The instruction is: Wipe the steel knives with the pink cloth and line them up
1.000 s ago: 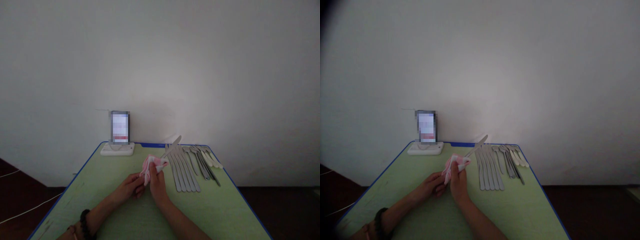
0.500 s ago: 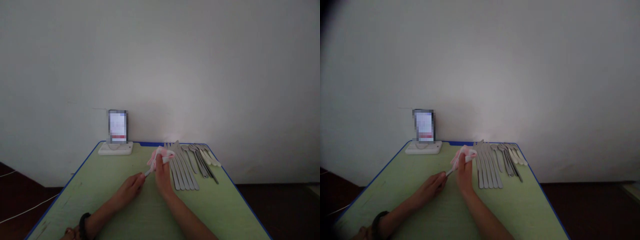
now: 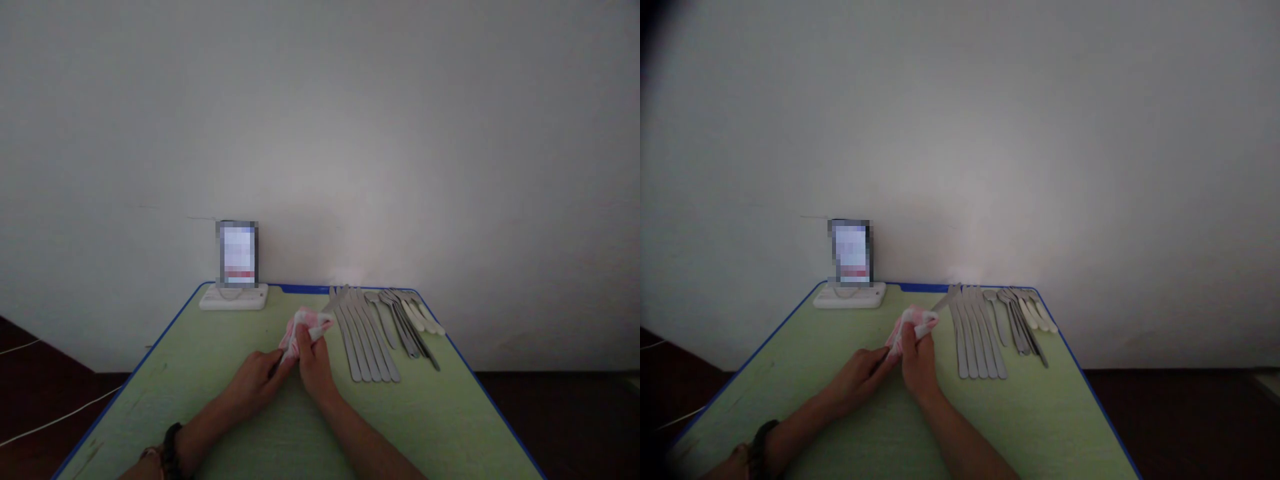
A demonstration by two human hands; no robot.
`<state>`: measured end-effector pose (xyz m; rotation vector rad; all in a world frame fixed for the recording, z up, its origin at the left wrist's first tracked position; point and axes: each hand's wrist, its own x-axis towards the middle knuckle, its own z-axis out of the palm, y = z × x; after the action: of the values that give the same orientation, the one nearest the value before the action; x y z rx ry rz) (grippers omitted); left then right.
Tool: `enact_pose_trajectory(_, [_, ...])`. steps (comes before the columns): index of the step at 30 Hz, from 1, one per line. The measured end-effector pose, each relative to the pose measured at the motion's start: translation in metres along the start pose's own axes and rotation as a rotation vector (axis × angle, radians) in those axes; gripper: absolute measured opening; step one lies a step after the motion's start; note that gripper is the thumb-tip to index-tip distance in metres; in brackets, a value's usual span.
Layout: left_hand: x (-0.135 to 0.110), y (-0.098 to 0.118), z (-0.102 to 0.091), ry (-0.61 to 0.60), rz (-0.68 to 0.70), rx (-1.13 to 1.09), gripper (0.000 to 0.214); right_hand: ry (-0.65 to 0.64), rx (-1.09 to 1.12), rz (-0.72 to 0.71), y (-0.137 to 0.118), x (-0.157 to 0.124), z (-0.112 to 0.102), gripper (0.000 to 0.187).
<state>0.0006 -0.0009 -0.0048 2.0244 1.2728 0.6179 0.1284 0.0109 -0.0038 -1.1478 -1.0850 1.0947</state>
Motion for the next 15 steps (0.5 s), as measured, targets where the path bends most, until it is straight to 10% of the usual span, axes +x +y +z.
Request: enact_pose_trajectory(15, [0.0011,-0.002,0.0024,0.01,-0.006,0.001,0.038,-0.023,-0.016,0.002,-0.0021,0.0016,-0.002,0.037])
